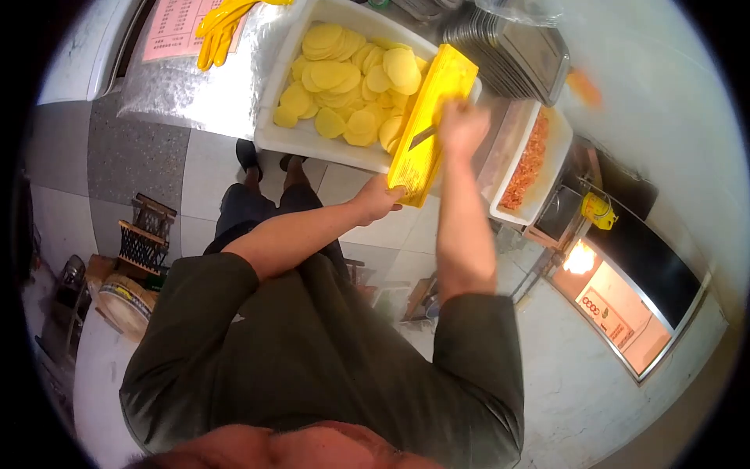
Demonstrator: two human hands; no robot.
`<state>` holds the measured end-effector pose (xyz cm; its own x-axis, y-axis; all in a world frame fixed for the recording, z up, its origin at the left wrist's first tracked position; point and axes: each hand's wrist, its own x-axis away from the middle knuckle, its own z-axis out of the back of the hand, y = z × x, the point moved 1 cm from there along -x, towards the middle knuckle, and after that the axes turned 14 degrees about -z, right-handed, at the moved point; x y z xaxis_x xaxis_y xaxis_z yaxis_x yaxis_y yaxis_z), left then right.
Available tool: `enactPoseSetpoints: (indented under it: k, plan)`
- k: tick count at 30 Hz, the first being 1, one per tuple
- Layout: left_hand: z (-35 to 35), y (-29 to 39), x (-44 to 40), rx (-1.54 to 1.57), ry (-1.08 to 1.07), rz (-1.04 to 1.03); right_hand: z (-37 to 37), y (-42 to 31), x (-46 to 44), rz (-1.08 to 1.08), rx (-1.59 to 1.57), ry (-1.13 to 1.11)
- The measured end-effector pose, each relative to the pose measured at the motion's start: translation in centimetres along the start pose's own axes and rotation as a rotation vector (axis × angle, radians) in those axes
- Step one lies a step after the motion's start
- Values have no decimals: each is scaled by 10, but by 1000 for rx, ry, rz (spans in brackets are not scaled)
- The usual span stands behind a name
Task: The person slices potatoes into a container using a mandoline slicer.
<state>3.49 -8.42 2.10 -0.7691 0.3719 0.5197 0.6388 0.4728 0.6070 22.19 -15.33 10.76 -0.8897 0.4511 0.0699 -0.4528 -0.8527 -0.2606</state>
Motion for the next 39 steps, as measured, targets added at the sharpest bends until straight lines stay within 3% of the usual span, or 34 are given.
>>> enactPoseSetpoints:
  k: [1,4,6,10,13,15,16,17,18,20,21,24,26,31,34,35,36,39]
  plan:
    - [0,-4,-2,-7,-7,-8,-13,0,-32,119,-2,65]
    - [0,-7,-4,-3,8,-45,-11,-12,-37,132,-72,63]
    - [1,-3,-7,32,2,-67,-9,25,-3,242,92,118]
    - [0,-13,-6,107,-40,-72,1,93,101,218,-44,178]
    - [-2,-13,-5,41,-16,-31,3,81,109,165,-173,174]
    - [1,-11,-8,-25,9,-17,-1,63,65,189,21,132]
    - [1,-14,-11,-54,17,-19,-5,43,36,65,32,37]
    - [0,-18,-9,-83,21,-13,-16,36,3,139,79,102]
    - [-2,-20,-6,-79,18,-4,4,-16,5,48,-54,20]
    - [1,-14,-8,-81,18,-14,-22,-18,-54,195,-20,201]
    - [0,-22,-8,-63,36,-52,-22,-19,-53,192,-33,189]
    - [0,-27,-19,6,76,-159,4,-12,-3,155,-30,32]
    - [-4,-14,-6,80,92,-156,1,40,37,145,-9,11]
    - [-2,-21,-10,98,59,-132,1,91,114,87,-182,108]
    - [-2,-33,-14,-39,86,-111,-4,55,54,176,59,100]
    - [-1,-30,-13,-37,61,-101,1,19,31,75,-42,-14]
    - [-5,-30,-7,-40,58,-92,2,-1,6,92,58,1]
    - [-1,-20,-10,-88,50,-99,-25,-20,-54,139,-100,165]
